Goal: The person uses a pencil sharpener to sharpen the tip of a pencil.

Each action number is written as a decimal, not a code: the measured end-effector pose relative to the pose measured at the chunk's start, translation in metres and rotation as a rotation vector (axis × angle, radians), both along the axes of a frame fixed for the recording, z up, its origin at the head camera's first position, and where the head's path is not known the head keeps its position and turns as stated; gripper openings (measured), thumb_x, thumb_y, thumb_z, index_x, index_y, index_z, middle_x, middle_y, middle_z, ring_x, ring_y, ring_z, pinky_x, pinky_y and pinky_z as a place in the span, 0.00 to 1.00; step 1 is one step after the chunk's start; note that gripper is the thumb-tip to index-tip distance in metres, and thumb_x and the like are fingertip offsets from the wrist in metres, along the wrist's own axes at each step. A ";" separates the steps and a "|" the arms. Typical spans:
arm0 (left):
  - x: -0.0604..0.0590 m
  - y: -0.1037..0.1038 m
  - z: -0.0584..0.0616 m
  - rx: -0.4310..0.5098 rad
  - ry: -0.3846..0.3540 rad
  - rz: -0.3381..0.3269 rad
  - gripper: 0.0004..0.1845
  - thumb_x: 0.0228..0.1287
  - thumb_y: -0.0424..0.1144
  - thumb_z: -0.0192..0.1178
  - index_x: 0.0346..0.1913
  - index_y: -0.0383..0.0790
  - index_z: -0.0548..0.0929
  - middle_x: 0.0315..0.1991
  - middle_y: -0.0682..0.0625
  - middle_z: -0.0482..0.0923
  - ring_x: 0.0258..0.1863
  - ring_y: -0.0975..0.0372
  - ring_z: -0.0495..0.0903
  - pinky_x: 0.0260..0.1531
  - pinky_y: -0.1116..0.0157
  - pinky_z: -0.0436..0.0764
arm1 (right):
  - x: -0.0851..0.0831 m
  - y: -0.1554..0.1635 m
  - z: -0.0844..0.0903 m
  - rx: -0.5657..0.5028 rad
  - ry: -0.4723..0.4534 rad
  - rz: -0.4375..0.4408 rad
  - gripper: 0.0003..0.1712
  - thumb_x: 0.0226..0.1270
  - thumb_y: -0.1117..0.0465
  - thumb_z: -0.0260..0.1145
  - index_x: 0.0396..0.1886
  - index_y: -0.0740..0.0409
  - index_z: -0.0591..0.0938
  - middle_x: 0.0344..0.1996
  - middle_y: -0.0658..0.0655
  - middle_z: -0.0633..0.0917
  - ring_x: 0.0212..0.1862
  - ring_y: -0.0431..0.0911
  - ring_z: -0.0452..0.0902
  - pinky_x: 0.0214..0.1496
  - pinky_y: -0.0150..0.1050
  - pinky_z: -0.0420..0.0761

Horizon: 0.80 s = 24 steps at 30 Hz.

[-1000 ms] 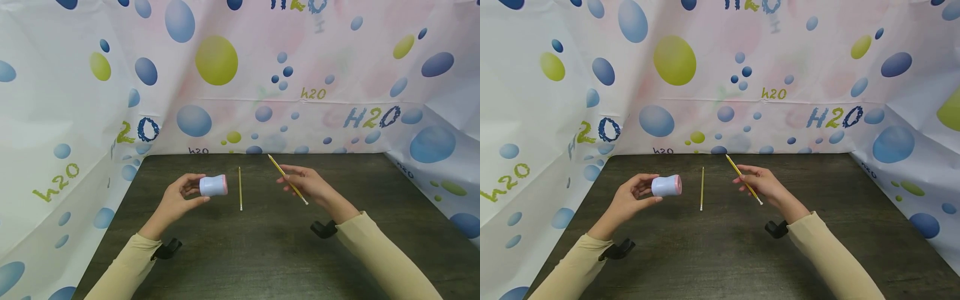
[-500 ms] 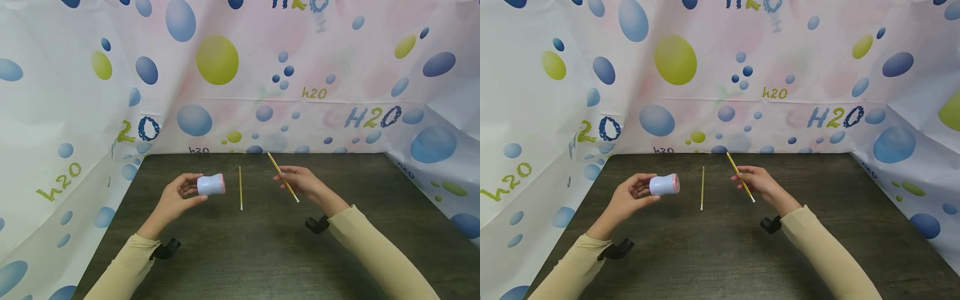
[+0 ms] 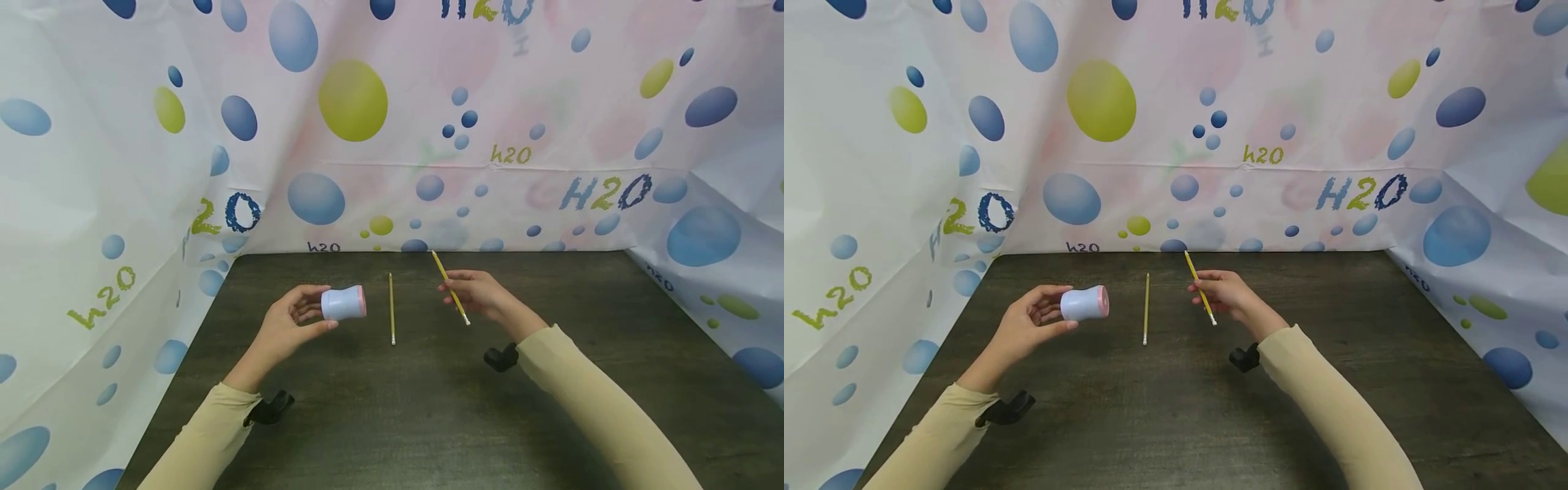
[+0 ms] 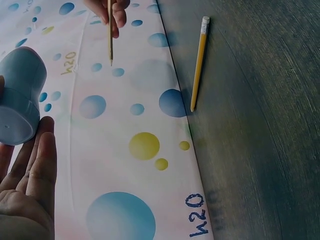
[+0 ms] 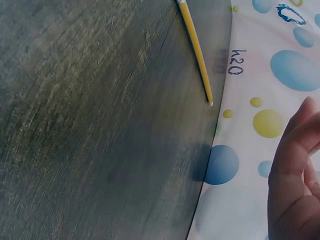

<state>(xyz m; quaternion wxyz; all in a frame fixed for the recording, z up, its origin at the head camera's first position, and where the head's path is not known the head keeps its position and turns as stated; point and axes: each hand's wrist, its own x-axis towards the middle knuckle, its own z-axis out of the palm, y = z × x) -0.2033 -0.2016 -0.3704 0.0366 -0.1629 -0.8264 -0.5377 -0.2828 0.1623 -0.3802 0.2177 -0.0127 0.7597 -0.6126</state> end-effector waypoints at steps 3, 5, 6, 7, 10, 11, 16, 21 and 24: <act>0.001 0.000 -0.001 0.001 -0.007 0.004 0.29 0.62 0.29 0.71 0.66 0.31 0.75 0.60 0.32 0.80 0.47 0.81 0.78 0.58 0.65 0.85 | -0.003 -0.002 -0.002 0.010 -0.021 -0.010 0.32 0.84 0.58 0.52 0.80 0.64 0.59 0.60 0.60 0.83 0.38 0.32 0.85 0.55 0.42 0.85; 0.002 0.000 -0.001 0.007 -0.013 0.004 0.29 0.62 0.29 0.71 0.66 0.31 0.75 0.60 0.32 0.80 0.47 0.81 0.78 0.56 0.72 0.84 | -0.004 -0.003 -0.003 0.019 -0.033 -0.016 0.32 0.84 0.58 0.52 0.80 0.64 0.59 0.69 0.67 0.75 0.38 0.32 0.85 0.59 0.45 0.84; 0.003 0.001 -0.001 0.008 -0.017 0.005 0.29 0.62 0.29 0.71 0.66 0.31 0.75 0.60 0.32 0.79 0.46 0.82 0.78 0.56 0.73 0.83 | -0.004 -0.003 -0.004 0.023 -0.036 -0.015 0.32 0.84 0.58 0.52 0.80 0.64 0.59 0.73 0.69 0.71 0.38 0.32 0.85 0.61 0.46 0.84; 0.003 0.001 -0.001 0.009 -0.019 0.005 0.29 0.62 0.29 0.71 0.66 0.31 0.75 0.60 0.31 0.79 0.47 0.81 0.78 0.56 0.72 0.83 | -0.005 -0.004 -0.004 0.032 -0.036 -0.014 0.32 0.84 0.58 0.52 0.80 0.64 0.59 0.74 0.70 0.70 0.39 0.33 0.85 0.62 0.46 0.84; 0.004 0.001 0.000 0.006 -0.023 0.008 0.29 0.62 0.29 0.71 0.66 0.31 0.75 0.60 0.32 0.79 0.49 0.76 0.80 0.59 0.65 0.85 | -0.006 -0.005 -0.005 0.051 -0.028 -0.013 0.32 0.84 0.59 0.52 0.80 0.65 0.59 0.73 0.72 0.69 0.42 0.36 0.86 0.57 0.43 0.86; 0.004 0.002 0.000 0.003 -0.023 0.010 0.29 0.62 0.29 0.71 0.66 0.30 0.75 0.60 0.32 0.79 0.50 0.72 0.81 0.59 0.61 0.85 | -0.007 -0.005 -0.006 0.055 -0.026 -0.013 0.32 0.84 0.59 0.52 0.80 0.65 0.59 0.73 0.72 0.70 0.43 0.38 0.87 0.55 0.41 0.87; 0.006 0.003 0.000 -0.002 -0.023 0.020 0.30 0.62 0.29 0.71 0.66 0.30 0.75 0.60 0.32 0.80 0.56 0.50 0.83 0.60 0.54 0.84 | -0.011 -0.009 -0.015 0.057 -0.031 -0.016 0.32 0.83 0.61 0.54 0.79 0.68 0.60 0.71 0.74 0.71 0.44 0.40 0.87 0.52 0.41 0.89; 0.008 0.005 -0.001 0.000 -0.024 0.018 0.30 0.62 0.30 0.71 0.66 0.30 0.75 0.60 0.32 0.80 0.53 0.60 0.84 0.59 0.59 0.85 | -0.013 -0.012 -0.021 0.056 -0.041 -0.026 0.32 0.82 0.62 0.54 0.79 0.69 0.60 0.70 0.75 0.72 0.41 0.39 0.86 0.49 0.40 0.90; 0.009 0.005 -0.002 0.004 -0.032 0.018 0.30 0.62 0.30 0.71 0.67 0.30 0.74 0.60 0.32 0.79 0.49 0.72 0.81 0.59 0.61 0.85 | -0.012 -0.013 -0.024 0.072 -0.036 -0.022 0.31 0.82 0.62 0.54 0.78 0.69 0.61 0.67 0.75 0.74 0.41 0.40 0.86 0.43 0.35 0.89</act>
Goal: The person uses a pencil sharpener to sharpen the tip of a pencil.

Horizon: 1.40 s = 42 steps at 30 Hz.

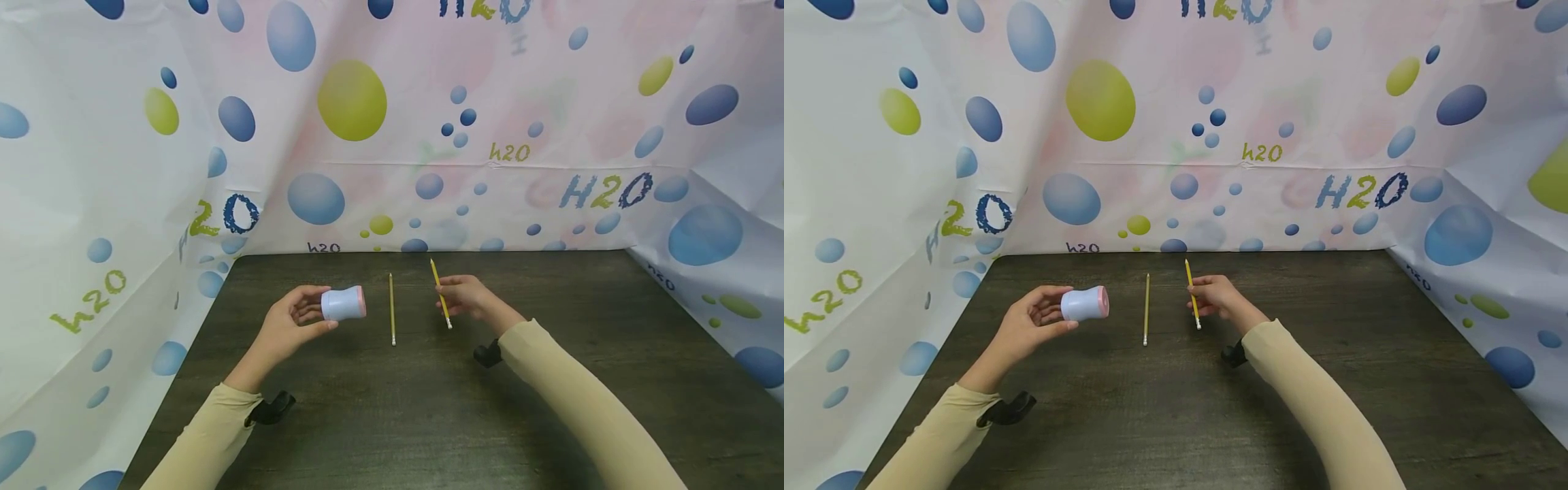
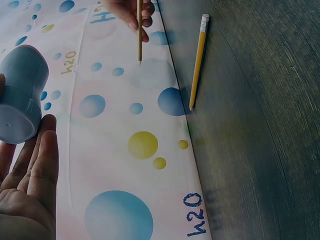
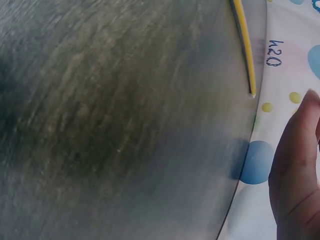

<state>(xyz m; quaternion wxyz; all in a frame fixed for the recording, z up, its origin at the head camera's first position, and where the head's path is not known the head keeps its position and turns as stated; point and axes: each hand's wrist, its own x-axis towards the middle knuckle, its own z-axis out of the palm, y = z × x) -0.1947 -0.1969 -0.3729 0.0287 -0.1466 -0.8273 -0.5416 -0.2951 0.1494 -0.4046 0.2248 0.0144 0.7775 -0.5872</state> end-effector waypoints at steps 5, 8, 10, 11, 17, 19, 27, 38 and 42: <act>0.000 0.000 -0.001 0.000 -0.002 0.008 0.30 0.62 0.30 0.71 0.67 0.31 0.75 0.60 0.32 0.80 0.50 0.69 0.82 0.59 0.61 0.85 | -0.001 -0.001 -0.005 0.021 0.002 0.006 0.30 0.82 0.62 0.55 0.77 0.69 0.64 0.59 0.72 0.80 0.39 0.40 0.85 0.36 0.33 0.88; 0.000 0.000 -0.001 -0.005 -0.005 0.009 0.30 0.62 0.30 0.71 0.67 0.32 0.75 0.60 0.32 0.80 0.53 0.59 0.83 0.59 0.61 0.85 | -0.004 -0.003 -0.009 0.006 -0.024 -0.011 0.29 0.81 0.62 0.55 0.76 0.68 0.65 0.52 0.66 0.82 0.37 0.40 0.83 0.37 0.35 0.88; 0.000 0.000 -0.001 -0.004 -0.009 0.008 0.30 0.62 0.30 0.71 0.67 0.32 0.75 0.60 0.32 0.80 0.54 0.54 0.83 0.59 0.61 0.85 | -0.006 -0.003 -0.012 0.001 -0.038 -0.022 0.29 0.81 0.63 0.56 0.76 0.68 0.66 0.49 0.62 0.83 0.36 0.39 0.83 0.37 0.36 0.88; -0.001 0.001 -0.001 -0.004 -0.011 0.007 0.30 0.62 0.30 0.71 0.67 0.32 0.75 0.60 0.32 0.80 0.54 0.53 0.83 0.59 0.60 0.85 | -0.007 -0.004 -0.013 0.001 -0.043 -0.027 0.29 0.81 0.63 0.56 0.76 0.68 0.66 0.48 0.61 0.84 0.36 0.39 0.82 0.38 0.37 0.89; -0.001 0.000 -0.002 0.000 -0.015 0.008 0.30 0.62 0.29 0.71 0.66 0.31 0.75 0.60 0.31 0.80 0.55 0.50 0.83 0.59 0.56 0.85 | -0.010 -0.008 -0.019 0.063 -0.047 -0.056 0.27 0.80 0.61 0.57 0.74 0.65 0.70 0.57 0.64 0.85 0.43 0.41 0.83 0.49 0.44 0.88; -0.001 -0.001 -0.002 0.001 -0.014 0.007 0.30 0.62 0.29 0.71 0.67 0.30 0.74 0.60 0.31 0.80 0.54 0.54 0.84 0.60 0.55 0.85 | -0.010 -0.010 -0.021 0.074 -0.055 -0.072 0.27 0.80 0.61 0.58 0.73 0.65 0.71 0.59 0.64 0.85 0.43 0.42 0.83 0.53 0.47 0.87; -0.001 -0.003 -0.004 0.018 -0.016 -0.006 0.30 0.62 0.28 0.70 0.67 0.29 0.74 0.60 0.30 0.79 0.46 0.80 0.79 0.59 0.56 0.85 | -0.010 -0.012 -0.023 0.062 -0.089 -0.105 0.25 0.80 0.64 0.58 0.72 0.66 0.72 0.55 0.63 0.87 0.34 0.40 0.82 0.44 0.38 0.86; 0.000 -0.003 -0.003 0.017 -0.029 -0.001 0.30 0.62 0.29 0.70 0.67 0.29 0.74 0.60 0.30 0.79 0.45 0.79 0.79 0.59 0.61 0.85 | -0.015 -0.012 -0.026 0.064 -0.101 -0.104 0.27 0.79 0.65 0.58 0.73 0.68 0.70 0.38 0.52 0.85 0.33 0.40 0.82 0.42 0.35 0.88; 0.000 -0.002 -0.003 0.016 -0.032 -0.005 0.30 0.62 0.29 0.70 0.67 0.29 0.74 0.60 0.30 0.79 0.45 0.80 0.79 0.57 0.65 0.85 | -0.016 -0.011 -0.027 0.063 -0.114 -0.110 0.26 0.79 0.65 0.58 0.73 0.68 0.70 0.33 0.50 0.83 0.32 0.39 0.81 0.38 0.33 0.87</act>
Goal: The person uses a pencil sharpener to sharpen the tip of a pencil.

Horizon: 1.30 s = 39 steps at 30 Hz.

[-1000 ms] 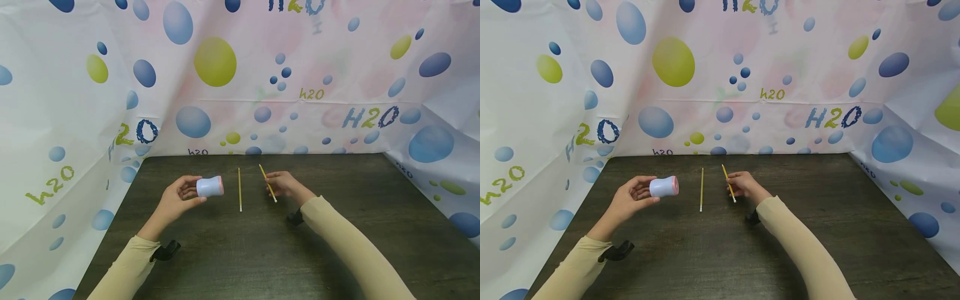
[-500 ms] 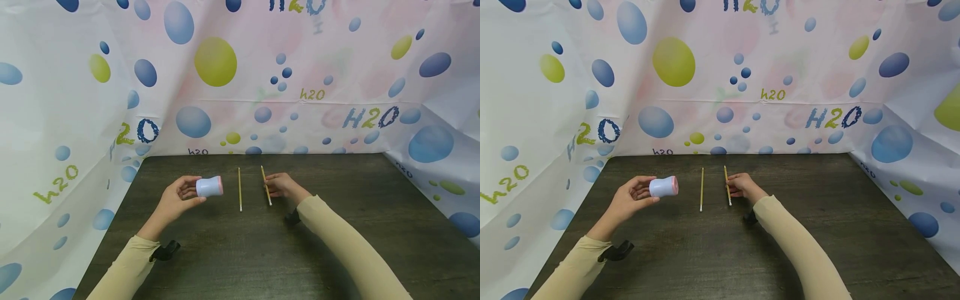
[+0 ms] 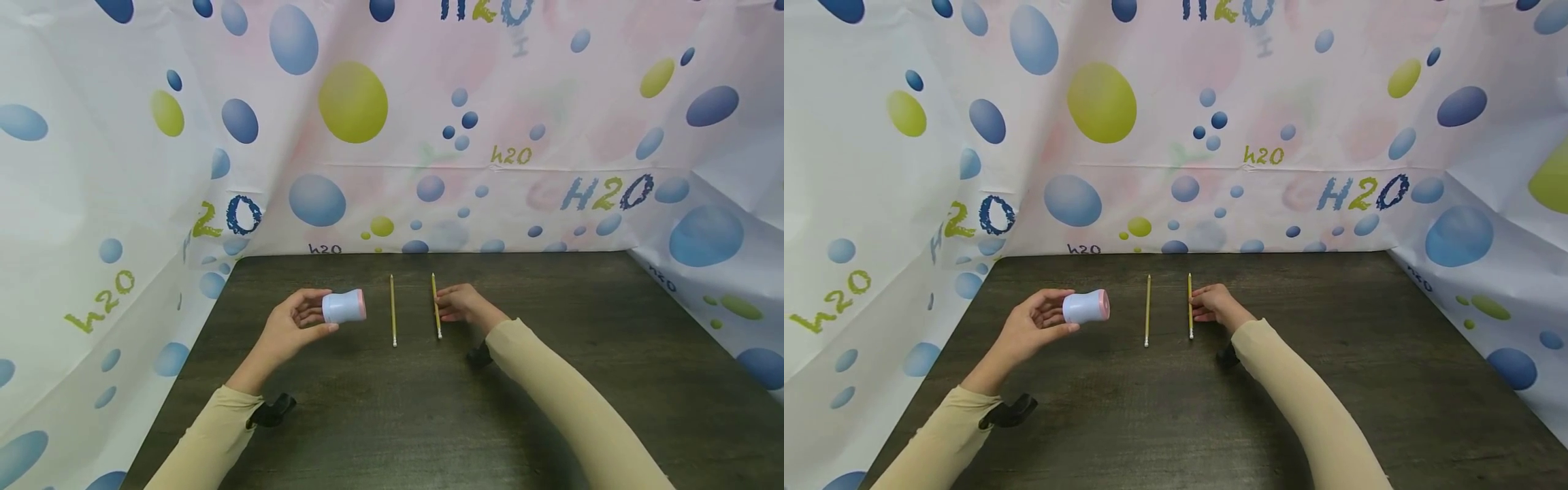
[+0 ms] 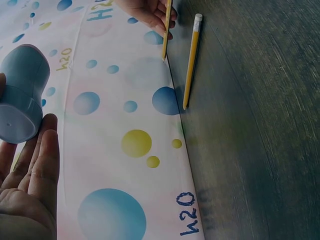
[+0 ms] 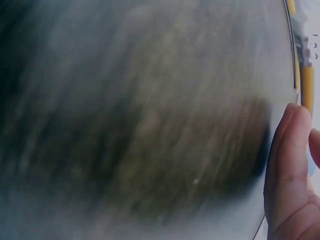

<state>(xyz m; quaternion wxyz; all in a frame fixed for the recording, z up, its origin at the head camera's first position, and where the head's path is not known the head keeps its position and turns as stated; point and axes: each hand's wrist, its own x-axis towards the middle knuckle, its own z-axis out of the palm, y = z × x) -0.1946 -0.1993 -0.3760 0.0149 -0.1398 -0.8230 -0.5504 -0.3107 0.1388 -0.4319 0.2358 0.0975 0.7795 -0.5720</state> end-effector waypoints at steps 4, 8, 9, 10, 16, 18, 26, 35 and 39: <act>0.000 0.000 0.000 0.007 0.002 -0.006 0.30 0.62 0.28 0.70 0.66 0.29 0.74 0.60 0.29 0.79 0.45 0.80 0.80 0.56 0.67 0.85 | 0.000 0.001 0.000 0.006 0.004 0.002 0.26 0.79 0.65 0.58 0.72 0.69 0.71 0.32 0.50 0.83 0.32 0.39 0.81 0.38 0.33 0.87; -0.001 -0.001 0.001 0.009 0.003 -0.013 0.29 0.62 0.28 0.70 0.66 0.29 0.74 0.59 0.29 0.79 0.45 0.80 0.80 0.56 0.70 0.84 | -0.002 0.000 0.001 0.018 0.009 0.007 0.25 0.79 0.66 0.58 0.72 0.69 0.71 0.32 0.50 0.82 0.32 0.39 0.81 0.38 0.32 0.87; -0.001 0.000 0.001 0.008 0.003 -0.014 0.30 0.62 0.28 0.69 0.67 0.28 0.74 0.59 0.29 0.78 0.45 0.80 0.80 0.56 0.70 0.84 | -0.001 0.000 0.001 0.022 0.011 0.008 0.25 0.79 0.66 0.57 0.71 0.70 0.71 0.33 0.50 0.83 0.31 0.39 0.81 0.38 0.32 0.87; -0.001 0.000 0.002 0.008 0.003 -0.015 0.30 0.62 0.28 0.69 0.67 0.28 0.73 0.59 0.29 0.78 0.45 0.80 0.79 0.56 0.71 0.84 | -0.001 0.000 0.002 0.025 0.011 0.007 0.25 0.79 0.66 0.57 0.71 0.70 0.72 0.33 0.50 0.83 0.31 0.39 0.81 0.37 0.32 0.87; -0.002 0.000 0.001 0.009 0.002 -0.018 0.30 0.62 0.27 0.69 0.67 0.26 0.73 0.59 0.29 0.78 0.45 0.80 0.79 0.56 0.70 0.84 | 0.000 -0.001 0.002 0.047 0.029 0.016 0.23 0.79 0.66 0.58 0.69 0.71 0.74 0.33 0.51 0.84 0.30 0.39 0.81 0.37 0.32 0.87; -0.002 0.001 0.000 0.009 0.002 -0.019 0.30 0.62 0.27 0.69 0.67 0.27 0.73 0.59 0.29 0.78 0.45 0.80 0.79 0.56 0.68 0.84 | -0.001 -0.001 0.002 0.052 0.033 0.020 0.24 0.78 0.66 0.59 0.69 0.71 0.74 0.32 0.51 0.84 0.30 0.39 0.81 0.36 0.32 0.87; -0.002 0.001 -0.001 0.007 -0.001 -0.014 0.29 0.62 0.28 0.70 0.66 0.29 0.74 0.59 0.30 0.79 0.45 0.79 0.80 0.58 0.60 0.85 | -0.004 -0.003 0.000 0.072 0.025 0.009 0.23 0.78 0.65 0.59 0.68 0.69 0.75 0.34 0.52 0.85 0.30 0.39 0.81 0.37 0.33 0.87; -0.003 0.001 -0.002 0.000 -0.009 -0.015 0.30 0.62 0.29 0.70 0.66 0.29 0.74 0.59 0.30 0.79 0.45 0.78 0.80 0.58 0.60 0.85 | -0.002 -0.004 0.000 0.090 0.036 0.017 0.22 0.77 0.66 0.61 0.67 0.70 0.76 0.34 0.53 0.86 0.30 0.39 0.81 0.39 0.36 0.89; -0.003 0.001 -0.002 0.000 -0.005 -0.020 0.29 0.62 0.29 0.70 0.66 0.29 0.74 0.59 0.30 0.79 0.45 0.79 0.80 0.57 0.62 0.86 | -0.001 -0.005 0.000 0.107 0.051 0.019 0.22 0.76 0.66 0.62 0.66 0.70 0.77 0.33 0.53 0.86 0.31 0.40 0.81 0.42 0.39 0.89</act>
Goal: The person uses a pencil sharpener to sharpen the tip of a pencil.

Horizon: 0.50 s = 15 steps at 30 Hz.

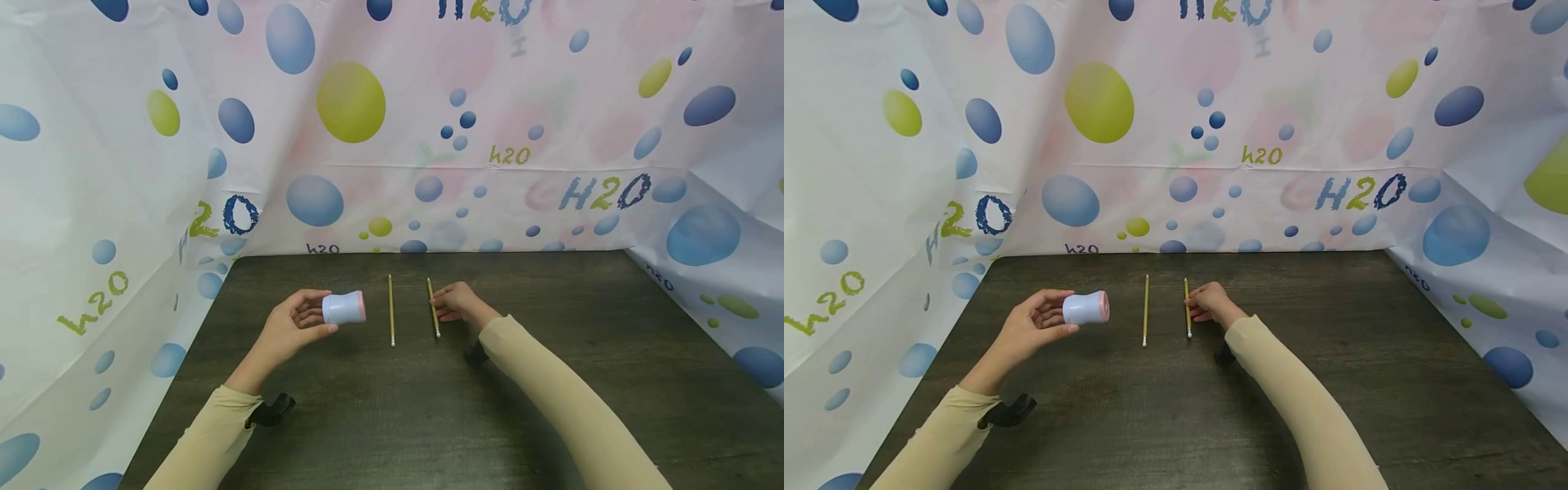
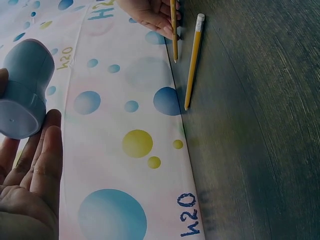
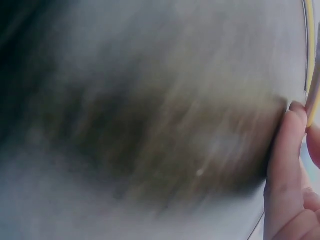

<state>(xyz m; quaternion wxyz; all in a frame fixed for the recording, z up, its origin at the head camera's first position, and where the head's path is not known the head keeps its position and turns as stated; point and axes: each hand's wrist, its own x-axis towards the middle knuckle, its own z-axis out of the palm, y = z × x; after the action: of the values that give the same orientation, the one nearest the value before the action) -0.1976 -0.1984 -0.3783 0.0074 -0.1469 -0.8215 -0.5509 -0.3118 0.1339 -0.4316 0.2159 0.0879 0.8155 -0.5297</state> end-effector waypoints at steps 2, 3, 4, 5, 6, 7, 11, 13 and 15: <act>0.001 0.000 0.000 -0.003 0.002 -0.003 0.29 0.62 0.29 0.70 0.66 0.29 0.74 0.59 0.30 0.79 0.44 0.79 0.80 0.56 0.64 0.86 | 0.000 0.000 -0.001 0.006 0.015 0.012 0.22 0.75 0.66 0.63 0.64 0.71 0.78 0.36 0.56 0.87 0.32 0.41 0.82 0.44 0.42 0.90; 0.001 0.000 0.000 -0.004 0.004 -0.004 0.29 0.62 0.29 0.70 0.66 0.28 0.74 0.58 0.30 0.79 0.44 0.79 0.80 0.56 0.64 0.86 | -0.001 0.000 -0.001 0.009 0.020 0.017 0.21 0.75 0.66 0.64 0.64 0.71 0.79 0.37 0.58 0.87 0.33 0.42 0.82 0.45 0.43 0.90; 0.001 -0.001 0.000 -0.005 0.004 -0.005 0.29 0.62 0.29 0.70 0.66 0.28 0.74 0.58 0.30 0.79 0.44 0.79 0.80 0.56 0.65 0.86 | -0.001 0.000 -0.002 0.010 0.023 0.018 0.21 0.74 0.66 0.65 0.63 0.70 0.79 0.39 0.59 0.88 0.34 0.43 0.83 0.46 0.44 0.90; 0.001 -0.001 0.000 -0.005 0.005 -0.007 0.29 0.63 0.29 0.70 0.66 0.28 0.74 0.59 0.29 0.79 0.44 0.79 0.80 0.56 0.65 0.86 | -0.002 0.002 -0.003 0.000 0.029 0.032 0.20 0.73 0.66 0.66 0.60 0.70 0.81 0.38 0.60 0.88 0.33 0.44 0.83 0.44 0.44 0.90; 0.002 -0.001 0.000 -0.005 0.006 -0.009 0.29 0.63 0.29 0.70 0.66 0.28 0.74 0.59 0.29 0.79 0.44 0.79 0.80 0.56 0.65 0.85 | -0.003 0.002 -0.004 -0.001 0.030 0.037 0.20 0.72 0.66 0.67 0.60 0.71 0.81 0.39 0.61 0.88 0.33 0.45 0.83 0.44 0.45 0.90; 0.002 -0.001 0.000 -0.005 0.005 -0.010 0.29 0.63 0.29 0.70 0.66 0.28 0.74 0.59 0.30 0.79 0.44 0.79 0.80 0.55 0.66 0.85 | -0.004 0.002 -0.004 -0.001 0.029 0.035 0.19 0.72 0.66 0.67 0.59 0.70 0.81 0.39 0.62 0.89 0.33 0.45 0.84 0.45 0.46 0.90; 0.002 -0.002 -0.001 -0.007 0.003 -0.011 0.29 0.63 0.29 0.70 0.66 0.29 0.74 0.59 0.30 0.79 0.45 0.78 0.80 0.55 0.65 0.86 | -0.002 0.000 -0.003 0.012 0.031 0.020 0.19 0.72 0.66 0.67 0.60 0.70 0.81 0.40 0.62 0.89 0.32 0.44 0.83 0.45 0.45 0.90; 0.002 -0.002 -0.001 -0.013 0.002 -0.010 0.29 0.63 0.30 0.70 0.66 0.29 0.74 0.59 0.30 0.79 0.45 0.77 0.80 0.56 0.63 0.86 | 0.001 -0.004 -0.001 0.036 0.032 0.001 0.20 0.74 0.66 0.65 0.62 0.70 0.80 0.41 0.60 0.88 0.33 0.43 0.82 0.46 0.44 0.90; 0.002 -0.002 -0.002 -0.019 0.002 -0.011 0.29 0.63 0.30 0.70 0.66 0.29 0.74 0.59 0.30 0.79 0.45 0.77 0.80 0.57 0.61 0.86 | 0.003 -0.005 0.000 0.051 0.040 -0.003 0.20 0.74 0.66 0.65 0.62 0.70 0.80 0.39 0.58 0.88 0.32 0.42 0.81 0.43 0.43 0.90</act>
<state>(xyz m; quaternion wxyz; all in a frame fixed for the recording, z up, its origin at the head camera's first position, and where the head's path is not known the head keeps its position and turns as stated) -0.1952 -0.2003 -0.3802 0.0041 -0.1521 -0.8258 -0.5430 -0.3083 0.1288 -0.4315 0.1963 0.0838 0.8327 -0.5109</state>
